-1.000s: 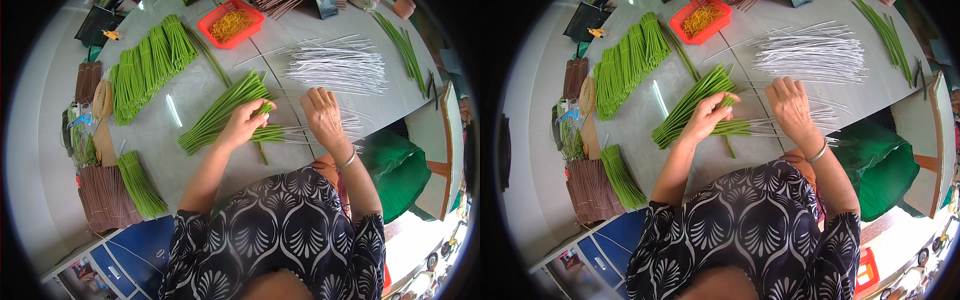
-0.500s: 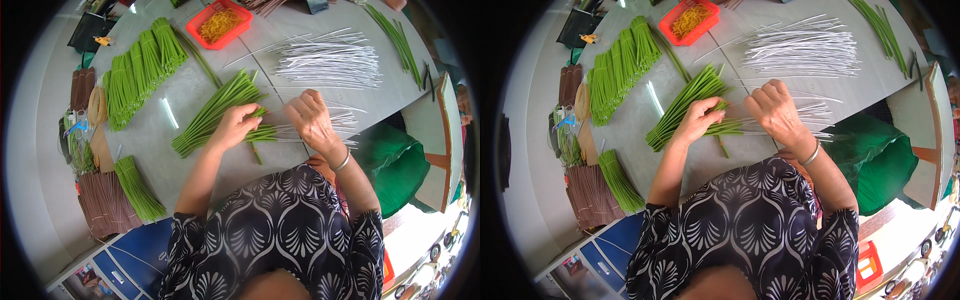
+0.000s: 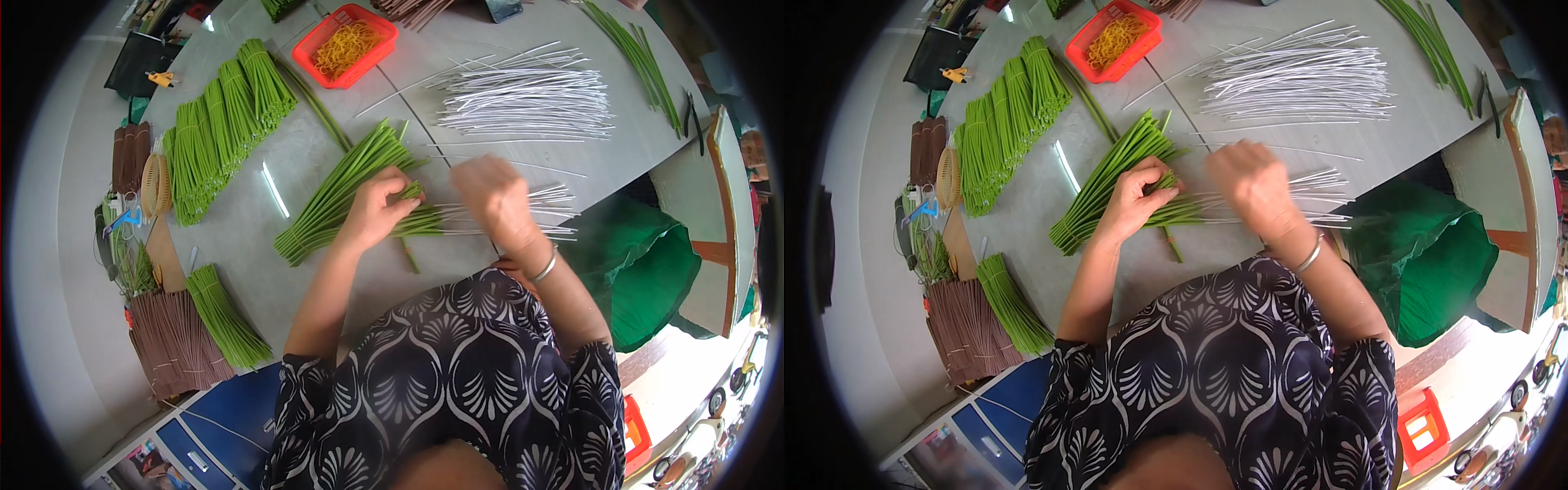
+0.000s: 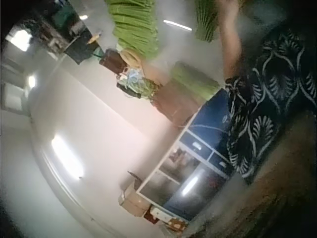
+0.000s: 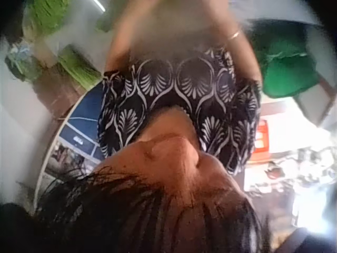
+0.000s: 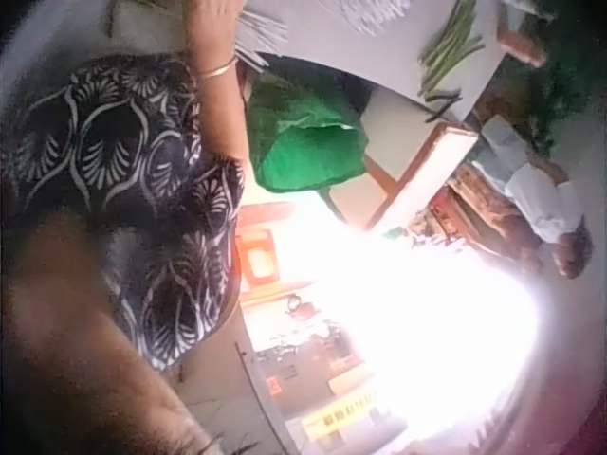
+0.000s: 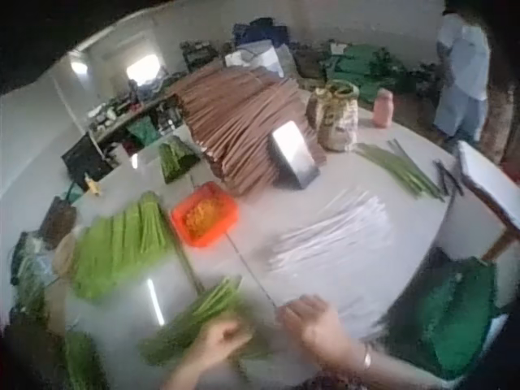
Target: The person holds a bundle of green tubes and inserts thin white rods into the tubes by hand.
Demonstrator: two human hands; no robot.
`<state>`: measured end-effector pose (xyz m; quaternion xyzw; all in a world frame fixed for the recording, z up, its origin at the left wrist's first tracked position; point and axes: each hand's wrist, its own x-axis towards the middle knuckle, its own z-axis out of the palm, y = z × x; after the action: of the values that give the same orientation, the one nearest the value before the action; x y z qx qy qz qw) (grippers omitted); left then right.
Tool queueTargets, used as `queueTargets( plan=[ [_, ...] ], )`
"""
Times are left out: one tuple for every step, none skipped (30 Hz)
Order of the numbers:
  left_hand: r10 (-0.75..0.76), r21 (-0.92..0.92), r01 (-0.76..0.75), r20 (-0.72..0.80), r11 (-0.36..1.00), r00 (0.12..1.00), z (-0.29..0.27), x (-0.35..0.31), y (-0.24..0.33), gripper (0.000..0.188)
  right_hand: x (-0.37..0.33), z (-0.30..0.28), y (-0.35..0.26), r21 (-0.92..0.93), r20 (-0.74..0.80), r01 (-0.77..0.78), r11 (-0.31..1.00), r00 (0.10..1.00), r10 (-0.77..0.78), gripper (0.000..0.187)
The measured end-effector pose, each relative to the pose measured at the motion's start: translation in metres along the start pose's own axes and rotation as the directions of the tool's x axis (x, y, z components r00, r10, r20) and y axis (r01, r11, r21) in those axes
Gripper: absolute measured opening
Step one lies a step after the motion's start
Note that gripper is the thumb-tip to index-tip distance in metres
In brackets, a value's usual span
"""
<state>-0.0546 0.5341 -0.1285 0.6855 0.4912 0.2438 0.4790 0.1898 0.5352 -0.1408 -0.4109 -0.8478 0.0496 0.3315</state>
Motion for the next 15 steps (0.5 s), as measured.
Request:
queueTargets(
  plan=[
    [-0.002, 0.002, 0.002, -0.007, 1.000, 1.000, -0.005, -0.002, -0.001, 0.015, 0.006, -0.003, 0.004, -0.065, -0.020, -0.055, 0.996, 0.998, 0.054, 0.013],
    [-0.040, -0.111, 0.041, 0.012, 0.993, 0.999, -0.009, -0.003, -0.003, 0.012, 0.011, -0.003, 0.007, -0.130, -0.045, -0.116, 0.985, 0.993, 0.111, 0.012],
    [-0.074, -0.222, 0.080, 0.037, 0.972, 0.997, -0.015, -0.005, -0.003, 0.010, 0.014, -0.002, 0.012, -0.161, -0.038, -0.108, 0.981, 0.994, 0.104, 0.011],
    [-0.070, -0.252, 0.084, 0.064, 0.964, 0.996, -0.021, -0.008, -0.002, 0.010, 0.017, 0.000, 0.012, -0.162, -0.039, -0.108, 0.981, 0.994, 0.103, 0.011],
    [-0.073, -0.249, 0.085, 0.058, 0.965, 0.996, -0.028, -0.011, -0.001, 0.010, 0.020, 0.004, 0.012, -0.218, 0.009, -0.071, 0.973, 0.997, 0.075, 0.010],
    [-0.107, -0.316, 0.123, 0.067, 0.941, 0.992, -0.033, -0.014, -0.001, 0.012, 0.023, 0.008, 0.010, -0.272, 0.059, -0.031, 0.962, 0.997, 0.049, 0.009],
    [-0.140, -0.381, 0.159, 0.079, 0.911, 0.987, -0.038, -0.016, -0.001, 0.014, 0.026, 0.009, 0.006, -0.267, 0.058, -0.028, 0.963, 0.997, 0.045, 0.009],
    [-0.116, -0.375, 0.137, 0.076, 0.917, 0.990, -0.041, -0.017, -0.001, 0.016, 0.028, 0.010, 0.001, -0.205, 0.021, -0.054, 0.977, 0.998, 0.059, 0.010],
    [-0.119, -0.375, 0.138, 0.073, 0.917, 0.990, -0.043, -0.018, -0.001, 0.016, 0.028, 0.011, -0.003, -0.140, -0.015, -0.078, 0.987, 0.997, 0.077, 0.010],
    [-0.088, -0.392, 0.108, 0.068, 0.914, 0.994, -0.045, -0.017, -0.002, 0.016, 0.026, 0.011, -0.006, -0.082, -0.016, -0.085, 0.993, 0.996, 0.084, 0.011],
    [-0.058, -0.407, 0.078, 0.060, 0.910, 0.996, -0.046, -0.017, -0.004, 0.016, 0.027, 0.011, -0.011, -0.077, -0.014, -0.081, 0.994, 0.997, 0.080, 0.011],
    [-0.062, -0.407, 0.079, 0.056, 0.910, 0.997, -0.046, -0.018, -0.005, 0.016, 0.027, 0.009, -0.016, -0.038, -0.026, -0.059, 0.998, 0.998, 0.058, 0.012],
    [-0.066, -0.408, 0.074, 0.034, 0.910, 0.997, -0.047, -0.018, -0.007, 0.016, 0.028, 0.010, -0.019, 0.002, -0.038, -0.036, 0.999, 0.999, 0.036, 0.014],
    [-0.067, -0.410, 0.068, 0.017, 0.909, 0.998, -0.046, -0.018, -0.009, 0.016, 0.026, 0.012, -0.021, 0.002, -0.038, -0.038, 0.999, 0.999, 0.038, 0.014],
    [-0.067, -0.411, 0.069, 0.019, 0.909, 0.998, -0.046, -0.018, -0.011, 0.016, 0.025, 0.015, -0.022, -0.001, -0.049, -0.008, 1.000, 0.999, 0.008, 0.014]
  ],
)
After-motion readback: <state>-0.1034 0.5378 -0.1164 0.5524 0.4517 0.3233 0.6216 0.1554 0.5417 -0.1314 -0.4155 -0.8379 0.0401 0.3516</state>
